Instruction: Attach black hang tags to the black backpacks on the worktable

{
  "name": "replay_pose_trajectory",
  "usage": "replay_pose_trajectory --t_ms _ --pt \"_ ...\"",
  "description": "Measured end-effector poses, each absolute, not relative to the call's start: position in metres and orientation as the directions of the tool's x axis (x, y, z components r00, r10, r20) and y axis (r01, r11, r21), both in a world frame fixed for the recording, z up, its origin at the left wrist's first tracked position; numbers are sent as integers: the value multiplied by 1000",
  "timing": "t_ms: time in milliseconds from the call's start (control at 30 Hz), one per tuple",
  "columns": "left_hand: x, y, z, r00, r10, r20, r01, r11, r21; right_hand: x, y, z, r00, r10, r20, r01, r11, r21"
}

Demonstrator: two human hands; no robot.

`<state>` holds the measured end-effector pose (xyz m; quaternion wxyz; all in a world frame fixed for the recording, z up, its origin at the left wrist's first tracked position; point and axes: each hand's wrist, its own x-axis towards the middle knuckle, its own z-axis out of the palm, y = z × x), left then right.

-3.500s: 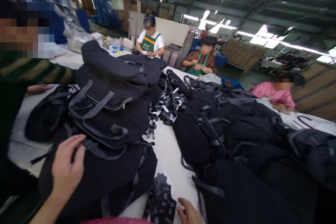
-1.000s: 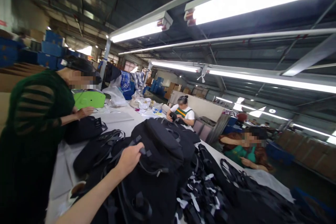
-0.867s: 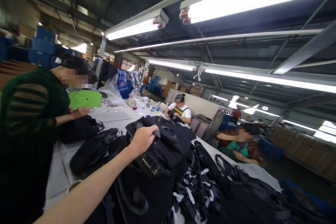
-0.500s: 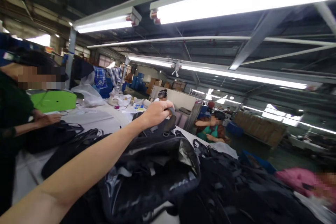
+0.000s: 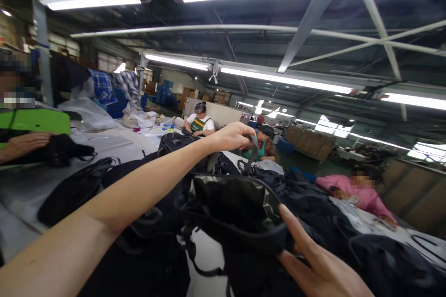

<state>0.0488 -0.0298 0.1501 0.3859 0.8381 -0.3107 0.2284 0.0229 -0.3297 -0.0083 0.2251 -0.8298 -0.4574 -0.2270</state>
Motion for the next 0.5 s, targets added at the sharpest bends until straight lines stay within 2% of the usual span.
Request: replay_pose_trajectory --t_ms 67,133,300,500 --pt "62 -39 151 712 -341 614 -689 -511 514 32 -322 8 431 698 572 867 -496 -49" --pt "76 -42 149 737 -294 608 -653 -542 529 40 -318 23 413 714 565 872 -488 -21" --pt "98 -31 130 782 -219 583 -576 -612 543 70 -333 42 475 636 607 861 -478 -174" --pt "98 -21 106 820 -223 528 -535 -626 567 102 -348 12 590 591 550 805 -484 -343"
